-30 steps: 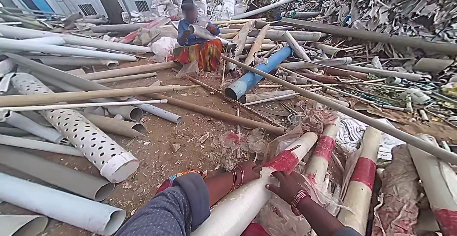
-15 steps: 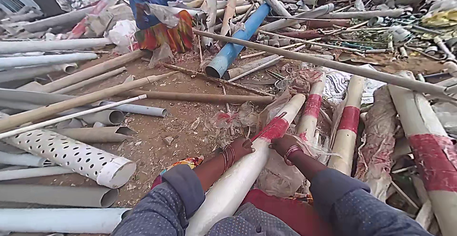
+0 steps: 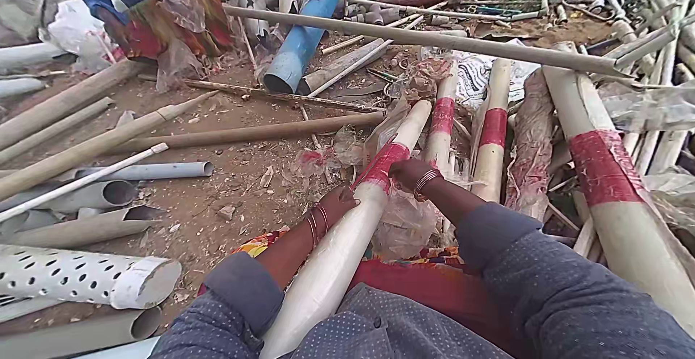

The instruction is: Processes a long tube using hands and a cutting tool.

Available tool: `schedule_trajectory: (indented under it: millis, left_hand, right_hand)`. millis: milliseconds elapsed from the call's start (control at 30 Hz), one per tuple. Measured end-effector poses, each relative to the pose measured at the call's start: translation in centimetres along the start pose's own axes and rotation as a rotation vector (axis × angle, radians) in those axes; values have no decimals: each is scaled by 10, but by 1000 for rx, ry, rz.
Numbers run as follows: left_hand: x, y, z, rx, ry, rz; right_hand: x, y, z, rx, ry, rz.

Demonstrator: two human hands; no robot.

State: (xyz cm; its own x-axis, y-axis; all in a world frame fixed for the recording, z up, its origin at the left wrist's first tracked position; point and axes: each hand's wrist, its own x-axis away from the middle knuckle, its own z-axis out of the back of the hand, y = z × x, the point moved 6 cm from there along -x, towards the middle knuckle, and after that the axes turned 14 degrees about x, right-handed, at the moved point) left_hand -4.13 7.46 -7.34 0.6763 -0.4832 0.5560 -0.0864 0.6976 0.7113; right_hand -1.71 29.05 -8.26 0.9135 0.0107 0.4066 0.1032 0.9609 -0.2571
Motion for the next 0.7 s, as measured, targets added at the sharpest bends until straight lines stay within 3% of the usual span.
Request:
schedule_trajectory:
  millis: [133,400,700]
  left_hand:
    - [1,0,0,4,8,3]
    - [-3,-3,1,37,-12,16]
    - [-9,-18,6,86,-27,-6]
  right_hand:
    - [12,-45,-1,41,-102,60]
    - [18,-45,-6,111,-217,-10]
    - [13,-67,-19,250,-224,92]
